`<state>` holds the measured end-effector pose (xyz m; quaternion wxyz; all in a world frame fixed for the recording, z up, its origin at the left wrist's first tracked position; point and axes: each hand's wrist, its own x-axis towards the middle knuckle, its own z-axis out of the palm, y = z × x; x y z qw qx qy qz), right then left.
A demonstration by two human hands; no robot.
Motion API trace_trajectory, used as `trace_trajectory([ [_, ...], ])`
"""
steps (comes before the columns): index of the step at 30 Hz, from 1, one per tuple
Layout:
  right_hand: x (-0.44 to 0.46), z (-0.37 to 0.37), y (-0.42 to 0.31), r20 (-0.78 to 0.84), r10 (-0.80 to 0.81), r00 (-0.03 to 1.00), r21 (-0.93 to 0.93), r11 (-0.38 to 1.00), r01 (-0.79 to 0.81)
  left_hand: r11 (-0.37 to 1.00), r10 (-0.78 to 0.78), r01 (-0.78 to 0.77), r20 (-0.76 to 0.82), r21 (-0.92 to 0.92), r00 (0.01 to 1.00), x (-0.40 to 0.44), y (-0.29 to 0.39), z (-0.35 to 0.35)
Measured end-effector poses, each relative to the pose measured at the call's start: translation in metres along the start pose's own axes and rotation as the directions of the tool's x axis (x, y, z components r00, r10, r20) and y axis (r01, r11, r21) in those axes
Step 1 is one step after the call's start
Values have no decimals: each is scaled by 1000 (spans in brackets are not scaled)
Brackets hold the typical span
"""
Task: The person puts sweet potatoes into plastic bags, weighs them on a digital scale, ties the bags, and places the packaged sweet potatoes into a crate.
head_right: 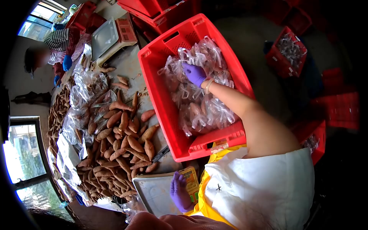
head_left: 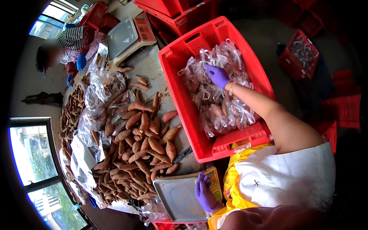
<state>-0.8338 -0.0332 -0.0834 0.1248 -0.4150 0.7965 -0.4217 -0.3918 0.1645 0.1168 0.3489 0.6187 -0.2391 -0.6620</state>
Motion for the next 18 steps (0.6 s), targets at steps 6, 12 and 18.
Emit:
trace_trajectory([
  [6, 60, 86, -3, -28, 527, 850, 335, 806, -488, 1000, -24, 24, 14, 19, 1000, -10, -12, -12],
  [12, 47, 125, -41, 315, 6, 949, 265, 960, -94, 1000, -14, 15, -53, 15, 999, -23, -8, -7],
  [18, 36, -1, -54, -391, -147, 909, 86, 977, 195, 997, -4, 4, 8, 71, 1000, -19, 19, 23],
])
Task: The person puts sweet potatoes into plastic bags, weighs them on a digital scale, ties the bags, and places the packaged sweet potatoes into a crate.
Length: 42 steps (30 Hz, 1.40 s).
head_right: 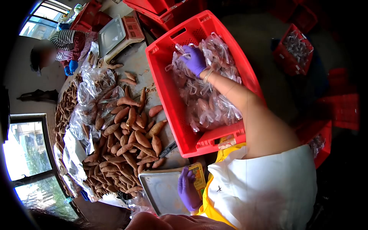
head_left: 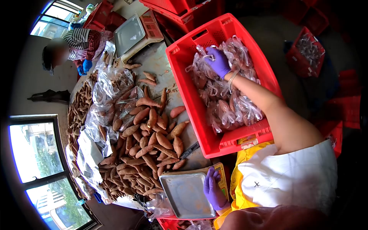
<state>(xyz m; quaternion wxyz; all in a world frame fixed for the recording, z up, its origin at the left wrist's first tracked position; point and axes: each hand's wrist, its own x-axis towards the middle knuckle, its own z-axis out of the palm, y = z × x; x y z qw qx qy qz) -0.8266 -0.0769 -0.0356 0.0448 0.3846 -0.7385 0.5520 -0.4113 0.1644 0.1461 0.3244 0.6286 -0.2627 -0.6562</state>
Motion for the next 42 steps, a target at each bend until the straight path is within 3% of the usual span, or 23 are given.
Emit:
trace_trajectory([
  [1, 14, -10, 12, -107, -106, 989, -106, 990, 94, 998, -3, 0, 51, 61, 999, 7, 12, 15],
  [3, 44, -32, 20, 34, 62, 997, -369, 928, -45, 988, -4, -36, 254, 153, 967, 32, 34, 48],
  [5, 63, -35, 42, 147, 116, 982, -531, 847, -21, 983, -4, -87, 489, 164, 872, 61, 62, 97],
  [7, 78, -31, 54, 164, 101, 981, -534, 846, 3, 977, -39, -107, 644, 186, 764, 101, 69, 147],
  [9, 101, -41, 49, 616, 365, 698, -575, 814, 81, 969, -6, -182, 745, 170, 667, 165, 46, 200],
  [12, 112, -41, 58, 670, 364, 647, -565, 815, 126, 928, -164, -94, 622, 360, 765, 269, -3, 283],
  [14, 119, -43, 66, 740, 290, 607, -492, 848, 195, 894, -97, -178, 566, 411, 819, 320, -33, 335],
  [15, 121, -44, 65, 739, 292, 607, -498, 844, 199, 749, -40, -340, 551, 569, 833, 352, -49, 357],
  [19, 124, -41, 89, 710, 273, 650, -376, 926, 23, 606, 141, -417, 424, 678, 895, 425, -85, 418],
  [20, 125, -39, 88, 731, 374, 571, -320, 927, -198, 745, 67, -300, 382, 596, 922, 461, -111, 424],
  [22, 129, -44, 88, 789, 416, 452, -73, 794, -603, 472, 224, -499, 448, 727, 865, 413, -65, 405],
  [23, 131, -41, 92, 735, 460, 498, -23, 750, -661, 391, 261, -544, 478, 742, 839, 410, -64, 398],
  [25, 139, -31, 118, 671, 589, 451, 101, 529, -843, 288, 254, -620, 566, 730, 784, 434, -90, 367],
  [27, 126, -33, 100, 569, 643, 513, 70, 583, -809, 252, 312, -648, 574, 719, 757, 425, -91, 362],
  [29, 132, -17, 129, 579, 615, 536, -20, 667, -744, 536, 212, -513, 481, 671, 851, 399, -80, 361],
  [30, 139, -20, 127, 575, 525, 628, -264, 845, -465, 779, -19, -260, 436, 570, 900, 402, -87, 359],
  [31, 144, -25, 121, 602, 409, 686, -467, 877, -113, 776, -33, -251, 435, 578, 900, 380, -75, 354],
  [33, 160, -46, 100, 570, 420, 706, -557, 829, -44, 807, -46, -217, 425, 549, 904, 332, -41, 355],
  [35, 163, -65, 64, 568, 504, 651, -718, 689, 93, 819, -96, -224, 511, 528, 854, 315, -28, 368],
  [37, 162, -65, 60, 606, 522, 601, -725, 672, 148, 916, -227, -18, 554, 401, 801, 310, -25, 393],
  [40, 147, -50, 63, 584, 654, 481, -786, 604, 133, 901, -161, -163, 661, 401, 733, 333, -60, 422],
  [41, 146, -44, 59, 597, 722, 349, -797, 583, 158, 904, -158, -163, 663, 395, 731, 330, -64, 425],
  [42, 141, -36, 75, 525, 757, 390, -850, 491, 192, 934, -117, -140, 653, 328, 749, 326, -66, 425],
])
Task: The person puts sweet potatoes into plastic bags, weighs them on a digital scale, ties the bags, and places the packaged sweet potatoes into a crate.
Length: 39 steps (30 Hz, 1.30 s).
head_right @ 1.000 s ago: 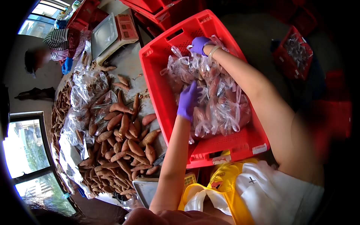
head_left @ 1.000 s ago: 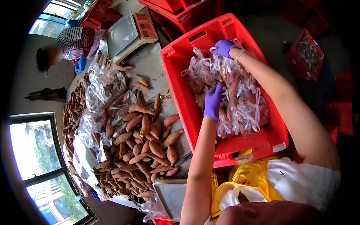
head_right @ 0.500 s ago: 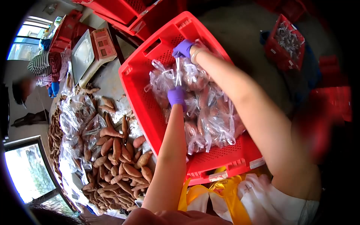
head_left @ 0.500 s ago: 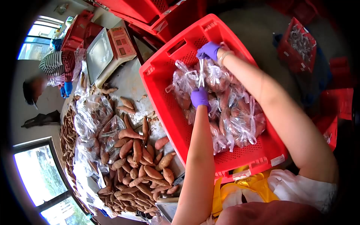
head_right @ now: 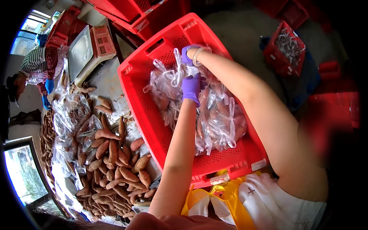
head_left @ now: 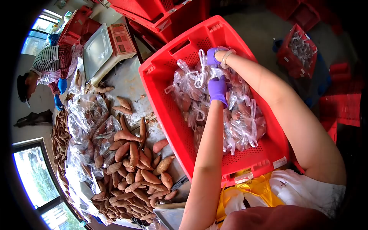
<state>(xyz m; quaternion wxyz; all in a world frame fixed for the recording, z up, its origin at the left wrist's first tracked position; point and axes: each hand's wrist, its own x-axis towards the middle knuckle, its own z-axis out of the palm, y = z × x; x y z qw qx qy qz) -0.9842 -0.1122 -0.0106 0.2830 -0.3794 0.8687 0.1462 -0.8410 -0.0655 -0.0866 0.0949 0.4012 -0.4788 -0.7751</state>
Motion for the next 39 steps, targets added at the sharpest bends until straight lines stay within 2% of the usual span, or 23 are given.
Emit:
trace_trajectory([
  [2, 34, 25, 3, -118, 2, 993, 121, 993, 12, 999, 38, -39, -43, -9, 998, -10, -2, -2],
  [3, 53, 31, 10, -219, -60, 974, 296, 947, 124, 1000, 28, -29, -50, -12, 998, -13, -7, -8],
  [4, 67, 26, 8, -272, -92, 958, 252, 954, 163, 1000, -4, 3, -40, -18, 999, -14, -13, -15],
  [5, 90, 38, 21, -424, -355, 833, -104, 933, 345, 999, -33, 32, -28, -23, 999, -13, -18, -23],
  [7, 44, 19, 13, -441, -131, 888, 228, 940, 252, 997, -71, 71, 3, -11, 998, -3, -27, -32],
  [10, 50, 36, 13, -422, 2, 906, 364, 916, 167, 978, -210, 210, 61, -2, 976, 8, -28, -39],
  [11, 56, 43, 19, -345, -27, 938, 507, 836, 211, 978, -208, 209, 53, -11, 977, 3, -32, -43],
  [13, 66, 27, 29, -363, -298, 883, 293, 863, 411, 974, -210, 192, 167, 117, 963, -41, -26, -48],
  [15, 27, -13, 30, -480, -275, 833, 259, 863, 434, 986, -96, 55, 259, 160, 961, -109, -11, -59],
  [16, -8, -37, 37, -540, -271, 797, 399, 751, 526, 1000, -16, 23, 269, -19, 963, -136, -24, -66],
  [17, -33, -52, 39, -602, -257, 756, 512, 602, 612, 997, -55, 45, 207, 55, 977, -176, 0, -71],
  [18, -33, -52, 50, -660, -227, 716, 524, 545, 655, 988, 38, -62, 167, 143, 985, -205, -2, -84],
  [20, -53, -56, 51, -760, -189, 621, 463, 512, 723, 997, -67, 64, 52, 47, 996, -263, 1, -108],
  [23, -80, -24, 13, -634, -344, 692, 585, 373, 721, 995, -79, 74, -91, -64, 993, -343, -1, -141],
  [25, -99, -5, -31, -461, -489, 741, 574, 472, 669, 996, -87, 84, -194, -25, 977, -391, -1, -153],
  [27, -123, 21, -87, -492, -607, 624, 626, 251, 738, 962, -229, 172, -287, -212, 930, -434, -10, -158],
  [28, -136, 32, -121, -482, -628, 611, 656, 204, 727, 931, -206, 102, -275, -350, 939, -453, -21, -160],
  [29, -147, 39, -154, -472, -644, 602, 682, 165, 712, 941, -190, 76, -330, -330, 925, -471, -18, -156],
  [30, -155, 47, -186, -644, -666, 376, 422, 100, 901, 930, -165, 29, -344, -367, 924, -488, -26, -157],
  [33, -200, 54, -273, -626, -770, 124, 124, 58, 991, 907, -99, -107, -453, -408, 886, -529, -55, -152],
  [35, -238, 55, -325, -617, -785, 51, 198, -91, 976, 894, -162, -110, -543, -434, 824, -556, -71, -147],
  [37, -258, 63, -389, -654, -754, 54, 218, -120, 969, 852, -178, -188, -608, -488, 773, -582, -85, -141],
  [39, -271, 64, -458, -768, -637, -60, 118, -233, 965, 816, -277, -223, -699, -533, 659, -601, -98, -137],
])
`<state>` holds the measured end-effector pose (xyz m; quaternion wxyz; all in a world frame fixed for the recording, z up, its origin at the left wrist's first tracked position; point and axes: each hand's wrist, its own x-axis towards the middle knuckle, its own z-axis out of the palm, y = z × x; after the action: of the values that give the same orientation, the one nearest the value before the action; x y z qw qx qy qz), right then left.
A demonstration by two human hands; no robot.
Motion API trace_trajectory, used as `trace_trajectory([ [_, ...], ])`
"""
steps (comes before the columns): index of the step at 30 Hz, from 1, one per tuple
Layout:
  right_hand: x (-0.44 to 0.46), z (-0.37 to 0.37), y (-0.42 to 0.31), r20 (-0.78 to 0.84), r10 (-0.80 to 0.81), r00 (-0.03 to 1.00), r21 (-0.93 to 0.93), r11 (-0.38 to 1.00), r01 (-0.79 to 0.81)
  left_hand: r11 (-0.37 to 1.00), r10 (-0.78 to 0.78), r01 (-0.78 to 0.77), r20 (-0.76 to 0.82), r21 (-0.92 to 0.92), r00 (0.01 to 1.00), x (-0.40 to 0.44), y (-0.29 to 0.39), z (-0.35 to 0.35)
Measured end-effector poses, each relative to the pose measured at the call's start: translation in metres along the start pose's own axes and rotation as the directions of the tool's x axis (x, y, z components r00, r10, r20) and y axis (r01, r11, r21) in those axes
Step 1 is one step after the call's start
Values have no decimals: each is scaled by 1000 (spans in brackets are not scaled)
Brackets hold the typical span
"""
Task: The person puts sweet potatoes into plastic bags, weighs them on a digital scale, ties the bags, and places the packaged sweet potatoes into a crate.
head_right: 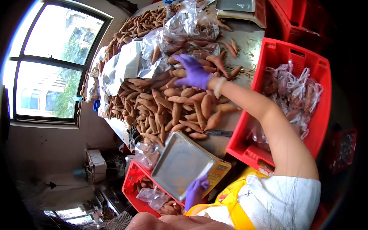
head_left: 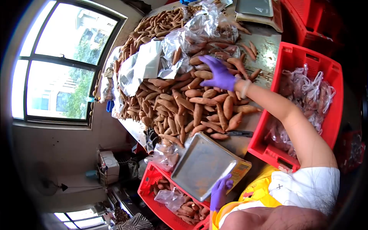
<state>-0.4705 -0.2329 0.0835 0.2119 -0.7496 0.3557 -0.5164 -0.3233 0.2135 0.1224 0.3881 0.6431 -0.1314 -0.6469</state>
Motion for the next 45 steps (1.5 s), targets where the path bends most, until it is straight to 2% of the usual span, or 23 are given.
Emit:
trace_trajectory([
  [2, 61, 42, 4, -99, -148, 984, -188, 974, 127, 995, -78, 65, -212, -72, 974, -10, -8, -17],
  [6, 169, 100, -11, 34, -46, 998, -518, 853, 57, 970, -37, -48, -339, -239, 940, -32, -36, -48],
  [7, 186, 117, -9, 46, 27, 999, -599, 800, 6, 936, -133, -2, -358, -352, 924, -32, -44, -57],
  [8, 187, 131, -5, -132, -95, 987, -697, 717, -24, 919, -243, 75, -403, -388, 882, -28, -51, -64],
  [10, 187, 149, 3, -40, 33, 999, -643, 764, -51, 850, -451, 200, -475, -487, 756, -22, -56, -73],
  [13, 161, 154, 8, 130, 221, 967, -415, 897, -149, 781, -290, 123, -180, -612, 940, -30, -67, -89],
  [16, 90, 147, -26, -137, -39, 990, -124, 992, 22, 774, -292, 127, -172, -621, 941, -15, -65, -92],
  [18, 49, 126, -59, -111, 94, 989, 89, 992, -85, 780, -273, 79, -224, -621, 936, -15, -60, -90],
  [19, 26, 116, -82, -78, 73, 994, 187, 981, -57, 963, -12, -70, -299, -261, 954, -16, -47, -85],
  [21, -15, 98, -115, -48, 22, 999, 273, 962, -8, 968, 247, -252, -209, 7, 946, -2, -21, -83],
  [22, -33, 91, -126, -48, -4, 999, 264, 964, 17, 958, 238, -258, -152, -127, 959, 10, -11, -87],
  [24, -65, 70, -135, 234, 147, 961, 470, 848, -244, 942, 284, -294, -79, -164, 955, 19, 28, -69],
  [26, -85, 61, -138, 340, 395, 853, 647, 560, -517, 931, 364, -364, -8, -18, 931, 23, 55, -57],
  [27, -93, 53, -130, 292, 375, 880, 551, 686, -475, 935, 354, -354, -5, -21, 935, 21, 62, -52],
  [28, -100, 49, -132, 262, 477, 839, 513, 668, -540, 920, 391, -393, 80, 6, 917, 20, 68, -48],
  [30, -114, 35, -132, 261, 411, 874, 341, 807, -482, 902, 421, -431, 169, 27, 891, 15, 63, -46],
  [32, -127, 24, -140, 117, 162, 980, -72, 985, -154, 918, 388, -397, 185, 11, 903, 15, 50, -42],
  [36, -139, 52, -130, 299, 77, 951, -487, 870, 83, 963, 269, -267, 103, -32, 958, 10, 6, -39],
  [39, -115, 81, -100, 402, -132, 906, -448, 834, 321, 962, 274, -273, 101, -19, 956, -6, -13, -36],
  [40, -94, 92, -80, 379, -264, 887, -574, 685, 449, 963, 266, -268, 83, 14, 960, -14, -13, -34],
  [42, -39, 98, -82, 488, 184, 853, -582, 797, 161, 962, 272, -273, 38, 8, 961, -25, -12, -37],
  [44, 4, 87, -55, 335, -93, 938, -333, 919, 210, 953, 291, -295, -63, -65, 955, -36, -21, -47],
  [45, 30, 77, -52, 136, -7, 991, -27, 1000, 11, 950, 293, -302, -120, -74, 949, -35, -27, -54],
])
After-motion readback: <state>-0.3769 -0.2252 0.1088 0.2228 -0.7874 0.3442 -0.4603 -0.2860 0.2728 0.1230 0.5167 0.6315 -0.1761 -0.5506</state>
